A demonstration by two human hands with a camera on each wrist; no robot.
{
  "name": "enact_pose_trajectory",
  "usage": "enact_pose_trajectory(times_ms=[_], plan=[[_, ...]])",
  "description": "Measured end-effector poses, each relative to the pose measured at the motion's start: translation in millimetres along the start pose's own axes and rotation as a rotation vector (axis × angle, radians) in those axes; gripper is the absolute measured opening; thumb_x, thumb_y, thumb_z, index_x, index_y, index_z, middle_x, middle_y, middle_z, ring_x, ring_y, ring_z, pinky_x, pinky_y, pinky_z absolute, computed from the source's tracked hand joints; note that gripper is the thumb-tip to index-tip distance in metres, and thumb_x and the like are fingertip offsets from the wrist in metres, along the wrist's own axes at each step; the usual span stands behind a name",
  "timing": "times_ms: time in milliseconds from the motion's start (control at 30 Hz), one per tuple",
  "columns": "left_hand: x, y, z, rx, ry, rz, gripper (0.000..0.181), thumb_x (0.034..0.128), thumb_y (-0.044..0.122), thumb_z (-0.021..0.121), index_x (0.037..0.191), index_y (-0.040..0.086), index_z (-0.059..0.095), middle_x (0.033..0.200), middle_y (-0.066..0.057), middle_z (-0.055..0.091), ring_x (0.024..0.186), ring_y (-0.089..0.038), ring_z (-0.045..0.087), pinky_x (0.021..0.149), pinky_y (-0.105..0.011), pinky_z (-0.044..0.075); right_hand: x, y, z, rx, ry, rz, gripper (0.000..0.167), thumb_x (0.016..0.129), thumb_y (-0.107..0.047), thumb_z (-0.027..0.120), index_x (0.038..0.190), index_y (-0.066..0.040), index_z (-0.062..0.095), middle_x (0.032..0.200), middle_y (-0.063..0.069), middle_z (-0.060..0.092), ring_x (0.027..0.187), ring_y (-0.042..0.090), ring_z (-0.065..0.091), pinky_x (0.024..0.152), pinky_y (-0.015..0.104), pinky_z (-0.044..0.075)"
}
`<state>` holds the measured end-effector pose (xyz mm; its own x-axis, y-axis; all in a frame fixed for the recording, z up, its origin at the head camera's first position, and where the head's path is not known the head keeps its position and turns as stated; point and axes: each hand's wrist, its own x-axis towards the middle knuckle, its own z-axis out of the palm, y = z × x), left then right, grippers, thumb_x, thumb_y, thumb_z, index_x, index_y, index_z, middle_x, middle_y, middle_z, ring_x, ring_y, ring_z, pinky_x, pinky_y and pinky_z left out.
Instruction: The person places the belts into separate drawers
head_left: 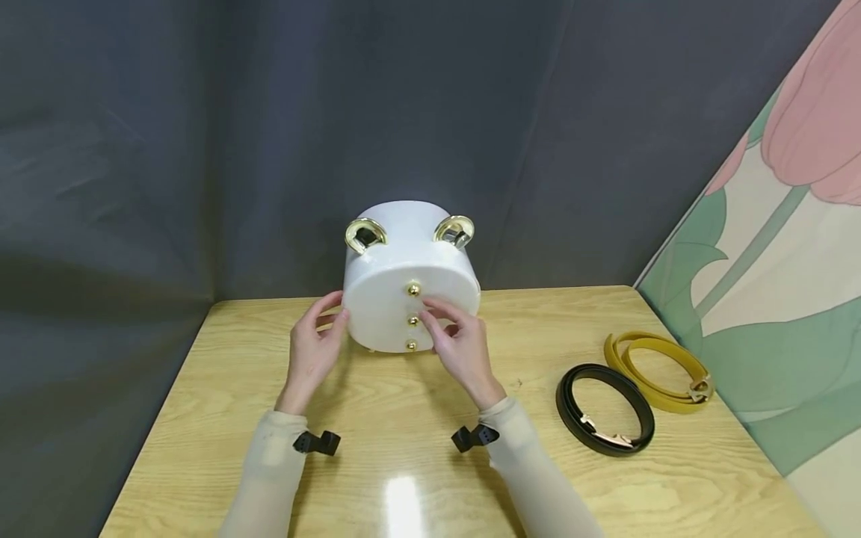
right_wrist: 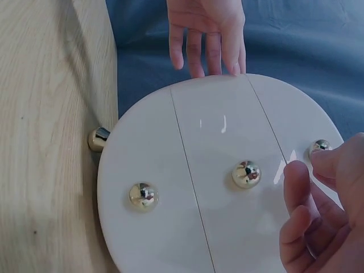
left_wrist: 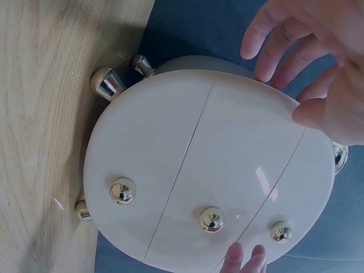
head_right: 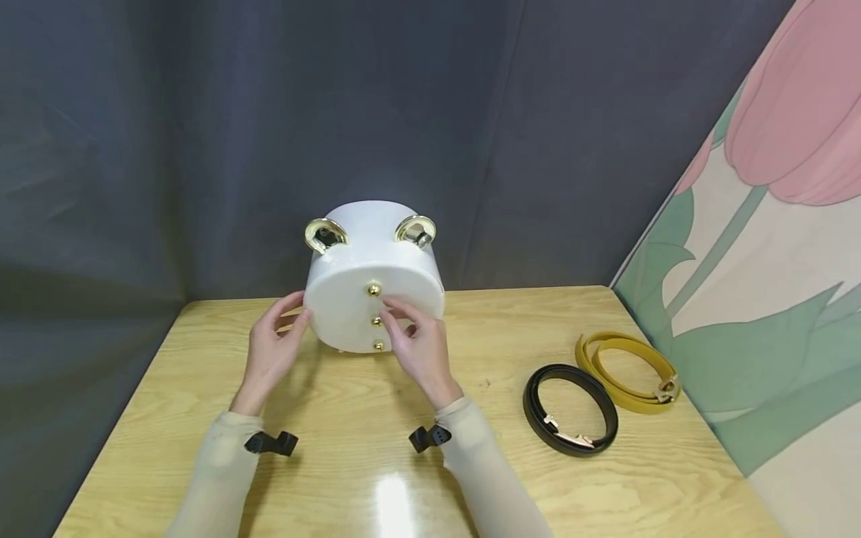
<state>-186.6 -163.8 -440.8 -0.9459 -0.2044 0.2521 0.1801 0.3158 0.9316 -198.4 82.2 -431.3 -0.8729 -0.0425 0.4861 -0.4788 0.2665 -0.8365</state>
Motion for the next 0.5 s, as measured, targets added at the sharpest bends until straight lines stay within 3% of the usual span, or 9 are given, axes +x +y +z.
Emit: enact_pose_trajectory(times_ms=[167, 300, 400, 500], plan=[[0.8, 1.9, -0.3, 0.015, -0.006, -0.003, 0.038, 0.1075, 0.021, 0.065, 0.145, 0.016, 0.066, 0.145, -0.009, 0.067, 0.121, -0.03, 0.069, 0.094, -0.028, 0.057, -1.8, 5, -6, 0.009, 0.023, 0.011, 0.021, 0.099, -0.011, 0.077, 0.12, -0.009, 0.081, 0.101, 0.018, 0.081, 0.044, 0.007, 0.058, 0.041, 0.021, 0.047], [0.1, 2.2, -1.2, 0.022, -0.001, 0.004, 0.038, 0.1066, 0.02, 0.066, 0.144, 0.016, 0.065, 0.144, -0.009, 0.068, 0.121, -0.032, 0.07, 0.099, -0.044, 0.059, -5.5, 9, -8, 0.009, 0.022, 0.023, 0.022, 0.099, -0.01, 0.077, 0.12, -0.008, 0.081, 0.1, 0.018, 0.081, 0.043, 0.017, 0.059, 0.04, 0.02, 0.044], [-0.6, 2.5, -1.7, 0.022, 0.0, 0.006, 0.038, 0.1065, 0.019, 0.066, 0.145, 0.015, 0.065, 0.144, -0.01, 0.068, 0.121, -0.033, 0.069, 0.1, -0.047, 0.058, -8.4, 14, -6, -0.006, 0.002, 0.027, 0.023, 0.099, -0.011, 0.077, 0.121, -0.008, 0.08, 0.101, 0.018, 0.081, 0.044, 0.023, 0.06, 0.04, 0.019, 0.044], [-1.2, 3.0, -0.4, 0.023, -0.008, 0.007, 0.038, 0.1069, 0.02, 0.065, 0.145, 0.015, 0.065, 0.145, -0.01, 0.067, 0.121, -0.032, 0.069, 0.098, -0.04, 0.059, -10.7, 18, -2, -0.019, -0.016, 0.036, 0.023, 0.099, -0.011, 0.077, 0.122, -0.009, 0.08, 0.102, 0.018, 0.081, 0.045, 0.029, 0.061, 0.04, 0.02, 0.044]])
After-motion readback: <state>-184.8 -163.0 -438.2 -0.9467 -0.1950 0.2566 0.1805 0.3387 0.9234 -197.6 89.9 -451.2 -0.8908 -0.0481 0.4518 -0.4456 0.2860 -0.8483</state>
